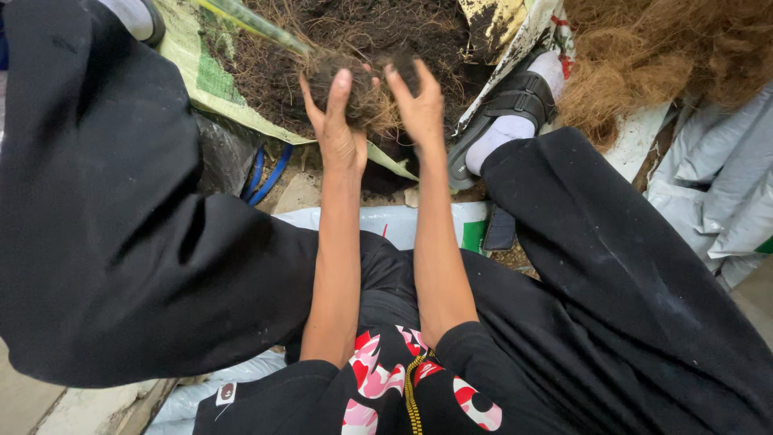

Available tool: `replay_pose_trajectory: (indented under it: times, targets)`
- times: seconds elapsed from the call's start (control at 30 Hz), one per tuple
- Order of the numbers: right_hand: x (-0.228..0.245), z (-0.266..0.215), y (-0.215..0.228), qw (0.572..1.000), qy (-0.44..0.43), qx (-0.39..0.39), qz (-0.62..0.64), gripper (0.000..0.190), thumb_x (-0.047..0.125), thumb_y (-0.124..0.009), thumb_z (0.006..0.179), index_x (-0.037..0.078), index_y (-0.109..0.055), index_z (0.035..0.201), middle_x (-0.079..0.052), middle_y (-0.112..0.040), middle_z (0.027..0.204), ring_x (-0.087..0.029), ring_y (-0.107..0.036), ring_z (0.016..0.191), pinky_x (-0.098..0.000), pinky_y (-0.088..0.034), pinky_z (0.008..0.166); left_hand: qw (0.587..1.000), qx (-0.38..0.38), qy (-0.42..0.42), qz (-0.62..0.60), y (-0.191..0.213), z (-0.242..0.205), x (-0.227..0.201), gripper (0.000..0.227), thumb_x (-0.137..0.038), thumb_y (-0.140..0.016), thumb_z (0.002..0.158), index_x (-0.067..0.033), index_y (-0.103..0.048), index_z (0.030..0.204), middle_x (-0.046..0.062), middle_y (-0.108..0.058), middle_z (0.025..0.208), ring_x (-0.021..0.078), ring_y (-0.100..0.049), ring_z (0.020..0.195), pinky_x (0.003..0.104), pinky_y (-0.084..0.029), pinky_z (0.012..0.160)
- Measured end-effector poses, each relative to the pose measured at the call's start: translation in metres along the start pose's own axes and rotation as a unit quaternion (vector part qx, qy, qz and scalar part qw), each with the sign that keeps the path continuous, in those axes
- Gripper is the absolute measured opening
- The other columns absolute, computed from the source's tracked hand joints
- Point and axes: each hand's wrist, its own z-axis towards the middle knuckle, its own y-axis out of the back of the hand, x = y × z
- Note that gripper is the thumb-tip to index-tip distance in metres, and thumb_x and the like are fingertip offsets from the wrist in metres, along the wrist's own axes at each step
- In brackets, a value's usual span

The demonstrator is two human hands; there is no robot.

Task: The person sits cross-legged and repeatedly scoops, breaks apart, and sifts dark soil with both hands over a large open sack. The hands continuously manipulate the soil, crumbling clumps and letting loose material fall back into the sack.

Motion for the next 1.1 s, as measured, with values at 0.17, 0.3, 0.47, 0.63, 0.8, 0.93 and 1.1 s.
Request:
replay_pose_trajectory:
  times: [0.17, 0.3, 0.47, 0.63, 0.8, 0.93, 1.1]
  targets:
    - [0.074, -0.011, 0.033, 0.999, 0.021, 0.042, 0.003, 0.034, 0.034, -0.074, 0.1, 0.011, -0.07, 0.125, -0.003, -0.079, 0.113, -0.013, -0.072, 0.101, -0.0298, -0.058, 0.093, 0.988, -0.06, 0.037, 0.137, 0.017, 0.004, 0.016, 0.104, -0.026, -0.08, 0.088, -0.0127, -0.01, 0.163, 0.017, -0.045, 0.152, 0.0251, -0.042, 0.14, 0.043, -0.029, 0.113]
    - [0.125, -0.034, 0.049, 0.969, 0.144, 0.152, -0.135, 0.05, 0.028, -0.081, 0.09, 0.008, -0.063, 0.132, -0.009, -0.075, 0.117, -0.021, -0.072, 0.109, -0.035, -0.056, 0.096, 0.999, -0.031, 0.039, 0.011, 0.028, 0.01, 0.025, 0.088, -0.047, -0.062, 0.101, -0.0052, -0.019, 0.166, 0.012, -0.031, 0.169, 0.026, -0.029, 0.155, 0.043, -0.025, 0.125]
    - [0.149, -0.05, 0.043, 0.944, 0.248, 0.171, -0.134, 0.049, 0.008, -0.074, 0.088, 0.007, -0.064, 0.136, -0.016, -0.072, 0.131, -0.028, -0.072, 0.123, -0.0385, -0.055, 0.107, 0.998, -0.001, 0.055, 0.041, 0.024, 0.004, 0.023, 0.085, -0.049, -0.061, 0.102, -0.004, -0.026, 0.165, 0.011, -0.039, 0.162, 0.0256, -0.039, 0.148, 0.045, -0.033, 0.122]
    - [0.151, -0.056, 0.035, 0.962, 0.209, 0.12, -0.13, 0.042, 0.009, -0.072, 0.09, 0.009, -0.067, 0.132, -0.012, -0.076, 0.121, -0.023, -0.078, 0.112, -0.0332, -0.059, 0.099, 0.996, 0.0, 0.071, 0.058, 0.011, -0.006, 0.012, 0.098, -0.049, -0.072, 0.091, -0.0088, -0.018, 0.163, 0.015, -0.045, 0.154, 0.0298, -0.048, 0.139, 0.051, -0.04, 0.116]
    - [0.131, -0.053, 0.024, 0.968, 0.196, 0.061, -0.146, 0.029, 0.014, -0.071, 0.092, 0.007, -0.073, 0.12, -0.011, -0.079, 0.108, -0.023, -0.079, 0.097, -0.0322, -0.058, 0.088, 0.991, 0.01, 0.056, 0.12, 0.009, -0.011, 0.012, 0.107, -0.043, -0.079, 0.085, -0.0102, -0.014, 0.164, 0.021, -0.049, 0.153, 0.0242, -0.047, 0.14, 0.047, -0.033, 0.111]
    - [0.098, -0.044, 0.012, 0.96, 0.221, -0.009, -0.169, 0.023, 0.017, -0.07, 0.096, 0.004, -0.073, 0.115, -0.013, -0.076, 0.102, -0.025, -0.075, 0.094, -0.0337, -0.056, 0.084, 0.996, 0.029, 0.026, 0.082, 0.013, -0.013, 0.016, 0.112, -0.028, -0.089, 0.083, -0.0056, -0.014, 0.163, 0.023, -0.046, 0.152, 0.0273, -0.047, 0.141, 0.046, -0.027, 0.121]
    - [0.057, -0.034, 0.006, 0.976, 0.163, -0.037, -0.141, 0.027, 0.024, -0.064, 0.101, 0.003, -0.071, 0.115, -0.012, -0.076, 0.105, -0.025, -0.075, 0.095, -0.0336, -0.056, 0.085, 0.995, 0.045, -0.003, 0.085, 0.018, -0.013, 0.022, 0.107, -0.022, -0.088, 0.084, 0.0016, -0.019, 0.162, 0.028, -0.045, 0.151, 0.0328, -0.05, 0.135, 0.05, -0.031, 0.124]
